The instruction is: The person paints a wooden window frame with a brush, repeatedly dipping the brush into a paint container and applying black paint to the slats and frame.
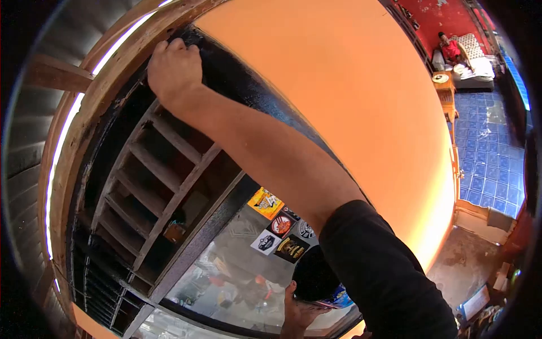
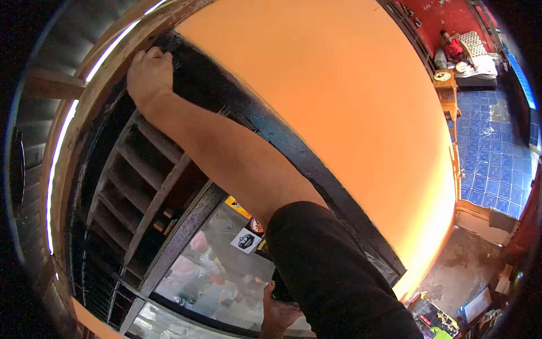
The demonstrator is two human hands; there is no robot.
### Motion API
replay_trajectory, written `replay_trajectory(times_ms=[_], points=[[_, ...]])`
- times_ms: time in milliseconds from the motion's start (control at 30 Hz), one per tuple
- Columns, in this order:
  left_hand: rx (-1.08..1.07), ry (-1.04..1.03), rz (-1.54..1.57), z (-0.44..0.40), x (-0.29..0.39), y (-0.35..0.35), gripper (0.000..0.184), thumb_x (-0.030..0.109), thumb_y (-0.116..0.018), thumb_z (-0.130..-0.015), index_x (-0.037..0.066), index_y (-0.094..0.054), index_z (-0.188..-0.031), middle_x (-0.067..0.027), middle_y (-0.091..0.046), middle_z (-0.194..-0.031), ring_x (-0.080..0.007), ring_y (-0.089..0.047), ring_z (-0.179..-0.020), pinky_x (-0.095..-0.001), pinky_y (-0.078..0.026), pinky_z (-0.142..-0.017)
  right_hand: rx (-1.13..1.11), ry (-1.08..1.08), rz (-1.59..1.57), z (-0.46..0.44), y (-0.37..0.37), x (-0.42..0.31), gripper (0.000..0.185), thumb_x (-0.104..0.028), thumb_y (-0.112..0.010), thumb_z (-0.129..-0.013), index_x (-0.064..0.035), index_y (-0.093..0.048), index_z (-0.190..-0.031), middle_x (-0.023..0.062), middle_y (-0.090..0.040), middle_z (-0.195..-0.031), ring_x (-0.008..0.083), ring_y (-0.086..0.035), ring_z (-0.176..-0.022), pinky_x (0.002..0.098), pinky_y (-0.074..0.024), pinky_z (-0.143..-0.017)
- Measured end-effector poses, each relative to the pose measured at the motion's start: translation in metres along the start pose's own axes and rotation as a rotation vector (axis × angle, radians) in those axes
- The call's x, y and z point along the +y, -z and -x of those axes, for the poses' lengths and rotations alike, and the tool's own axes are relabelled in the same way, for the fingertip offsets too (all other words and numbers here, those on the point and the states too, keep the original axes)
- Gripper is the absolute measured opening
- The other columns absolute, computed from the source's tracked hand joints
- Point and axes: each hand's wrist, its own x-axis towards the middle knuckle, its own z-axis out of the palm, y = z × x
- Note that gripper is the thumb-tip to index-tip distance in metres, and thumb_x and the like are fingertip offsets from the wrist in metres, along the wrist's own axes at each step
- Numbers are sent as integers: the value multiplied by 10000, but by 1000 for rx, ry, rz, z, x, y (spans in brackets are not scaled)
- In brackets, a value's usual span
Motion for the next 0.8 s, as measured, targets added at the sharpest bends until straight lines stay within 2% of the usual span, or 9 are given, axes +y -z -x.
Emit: replay_trajectory(times_ms=[100, 233, 367, 500, 600, 667, 700, 767, 800], points=[[30, -30, 7, 7, 3, 5, 822, 568, -516, -883, 110, -287, -1526, -223, -380, -1503, -476, -416, -1341, -695, -341, -1049, -83, -57, -91, -13, 2, 0, 300, -175, -534, -913, 26, -664, -1095, 142, -640, -1050, 281, -619, -1018, 420, -491, -821], [6, -56, -32, 6, 4, 19, 862, 582, -510, -881, 92, -234, -1534, -227, -340, -1523, -478, -395, -1359, -693, -352, -1049, 20, -48, -48, -20, 0, -4, 304, -177, -575, -899, 14, -679, -1111, 99, -639, -1063, 274, -594, -1045, 401, -499, -815], [107, -75, -183, 24, 7, -17, 910, 597, -516, -873, 97, -157, -1544, -219, -329, -1525, -470, -337, -1397, -678, -327, -1083, 14, -119, -147, -22, -10, -4, 318, -203, -618, -870, 9, -683, -1097, 104, -638, -1048, 270, -595, -1032, 405, -481, -817], [70, -266, -348, 18, -2, -6, 916, 576, -587, -829, 159, -192, -1543, -157, -356, -1524, -442, -318, -1412, -658, -289, -1113, 32, -63, -133, -23, -7, 4, 315, -223, -622, -882, 1, -687, -1095, 98, -642, -1048, 263, -600, -1037, 395, -463, -854], [-223, -71, 34, 24, 11, -9, 869, 553, -635, -787, 200, -311, -1511, -115, -393, -1509, -409, -356, -1394, -668, -281, -1101, 5, -143, -192, -31, -9, 3, 320, -222, -605, -893, 3, -687, -1105, 96, -650, -1078, 255, -606, -1029, 396, -456, -865], [-160, -35, 114, 30, 13, -29, 832, 544, -646, -770, 208, -381, -1483, -107, -424, -1489, -391, -383, -1378, -682, -281, -1087, -36, -191, -214, -37, -3, 4, 327, -221, -593, -897, 6, -687, -1112, 97, -655, -1103, 252, -610, -1028, 398, -454, -863], [52, -127, -32, 36, 5, -56, 815, 543, -646, -766, 204, -409, -1469, -111, -440, -1475, -385, -392, -1372, -690, -280, -1079, -43, -185, -216, -37, 3, 5, 331, -219, -588, -899, 8, -685, -1119, 100, -655, -1114, 252, -611, -1037, 402, -456, -862], [244, -225, -193, 32, -4, -58, 802, 542, -644, -763, 199, -434, -1457, -119, -464, -1455, -379, -405, -1363, -695, -284, -1070, -54, -172, -216, -34, 13, 8, 338, -215, -578, -903, 10, -681, -1133, 107, -657, -1136, 252, -613, -1055, 408, -458, -861], [227, -229, -211, 26, -3, -45, 804, 544, -643, -764, 197, -432, -1458, -122, -472, -1447, -379, -409, -1360, -691, -287, -1069, -32, -128, -190, -32, 12, 8, 335, -213, -574, -906, 9, -680, -1135, 111, -657, -1131, 253, -614, -1058, 406, -459, -862]])
